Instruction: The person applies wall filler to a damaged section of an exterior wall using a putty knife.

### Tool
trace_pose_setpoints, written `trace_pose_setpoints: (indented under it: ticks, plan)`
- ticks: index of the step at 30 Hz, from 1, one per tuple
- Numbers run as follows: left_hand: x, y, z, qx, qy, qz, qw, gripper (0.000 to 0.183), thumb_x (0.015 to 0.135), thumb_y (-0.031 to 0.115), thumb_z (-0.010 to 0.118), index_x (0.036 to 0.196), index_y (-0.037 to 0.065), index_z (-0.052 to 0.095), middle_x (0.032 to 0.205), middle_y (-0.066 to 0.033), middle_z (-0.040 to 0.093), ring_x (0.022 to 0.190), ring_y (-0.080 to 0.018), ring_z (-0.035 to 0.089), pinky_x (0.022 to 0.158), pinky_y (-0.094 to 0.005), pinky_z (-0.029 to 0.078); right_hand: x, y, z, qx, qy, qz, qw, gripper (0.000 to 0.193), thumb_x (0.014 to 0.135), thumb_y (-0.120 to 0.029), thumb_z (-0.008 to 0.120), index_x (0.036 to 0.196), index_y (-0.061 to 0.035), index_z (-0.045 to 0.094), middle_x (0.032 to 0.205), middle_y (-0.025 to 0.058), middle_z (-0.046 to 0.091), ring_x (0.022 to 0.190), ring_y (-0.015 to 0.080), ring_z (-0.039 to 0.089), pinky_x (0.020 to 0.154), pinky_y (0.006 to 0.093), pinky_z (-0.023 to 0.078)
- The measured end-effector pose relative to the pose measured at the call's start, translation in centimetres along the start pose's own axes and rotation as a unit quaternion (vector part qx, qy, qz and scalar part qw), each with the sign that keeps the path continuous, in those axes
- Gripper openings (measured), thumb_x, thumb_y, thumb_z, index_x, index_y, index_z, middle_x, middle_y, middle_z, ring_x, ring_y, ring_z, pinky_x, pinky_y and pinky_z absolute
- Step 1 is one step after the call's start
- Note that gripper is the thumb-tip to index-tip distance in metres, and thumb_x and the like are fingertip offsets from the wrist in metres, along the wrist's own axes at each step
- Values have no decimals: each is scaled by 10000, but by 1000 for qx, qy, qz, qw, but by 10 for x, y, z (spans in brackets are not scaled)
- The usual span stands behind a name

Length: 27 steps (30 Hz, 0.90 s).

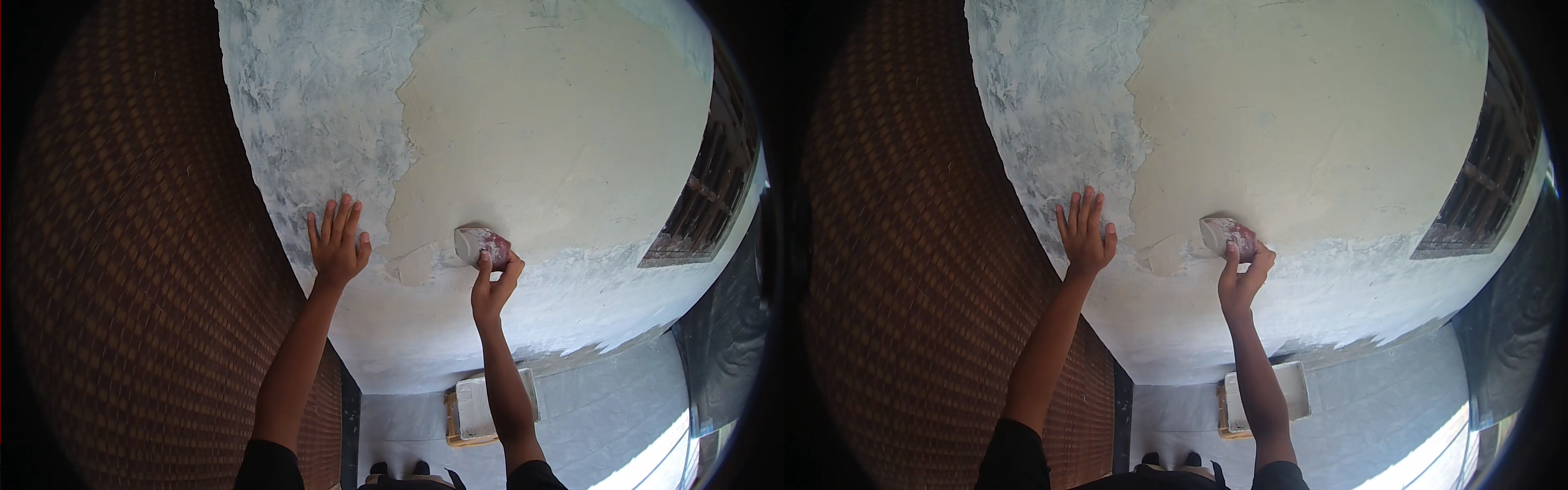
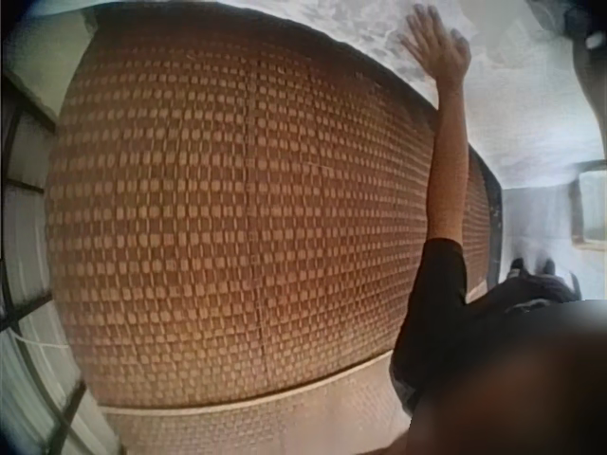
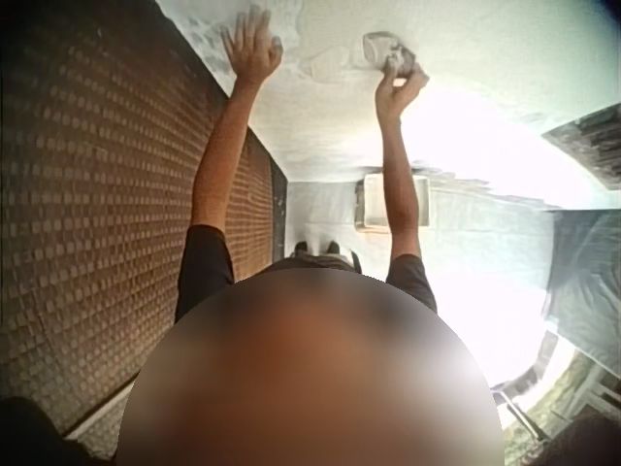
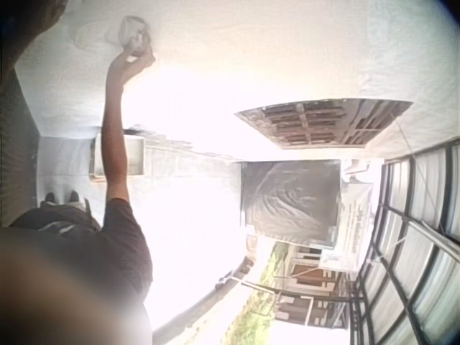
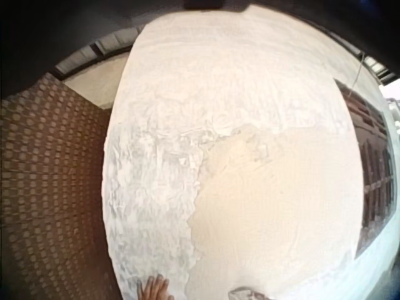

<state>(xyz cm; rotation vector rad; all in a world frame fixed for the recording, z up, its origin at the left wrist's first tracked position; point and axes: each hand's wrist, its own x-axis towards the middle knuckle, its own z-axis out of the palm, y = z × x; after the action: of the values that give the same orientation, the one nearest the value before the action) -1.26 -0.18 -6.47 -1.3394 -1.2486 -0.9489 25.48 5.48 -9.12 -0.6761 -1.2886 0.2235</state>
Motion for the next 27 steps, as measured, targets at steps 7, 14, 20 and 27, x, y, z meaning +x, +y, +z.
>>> trace_pose_setpoints:
  ticks: [7, 14, 20, 27]
  plan:
    - [0, -1, -1, 22, -19, 18, 999, 500, 951, 287, 435, 1396, 60, 449, 1480, -131, 416, 1392, -344, 332, 1145, -573, 127, -37, -6, 2, -28, -181, -96, 978, 219, 883, -45, 633, 1081, 1, 555, 980, 130, 581, 851, 237, 485, 806, 369, 370]
    - [-1, -2, 1, 20, -14, 19, 1000, 492, 954, 294, 427, 1384, 57, 461, 1474, -140, 422, 1390, -353, 332, 1143, -575, 126, -27, -1, 17, -15, -26, -3, 1000, 225, 909, -90, 627, 1095, 4, 543, 954, 113, 552, 839, 205, 486, 769, 336, 407]
    - [0, -1, -1, 18, -10, 17, 1000, 488, 956, 293, 427, 1385, 65, 463, 1470, -131, 429, 1390, -340, 336, 1144, -571, 127, -9, -2, -5, 127, 43, 101, 986, 210, 956, -127, 594, 1085, 20, 518, 948, 73, 528, 833, 136, 473, 785, 276, 418]
    - [-2, -2, 0, 8, -16, 15, 1000, 487, 939, 287, 452, 1386, 92, 477, 1470, -103, 440, 1396, -311, 340, 1147, -564, 135, -51, -4, 27, -65, -165, -114, 978, 262, 868, -80, 656, 1091, 3, 547, 916, 118, 572, 863, 238, 474, 807, 380, 359]
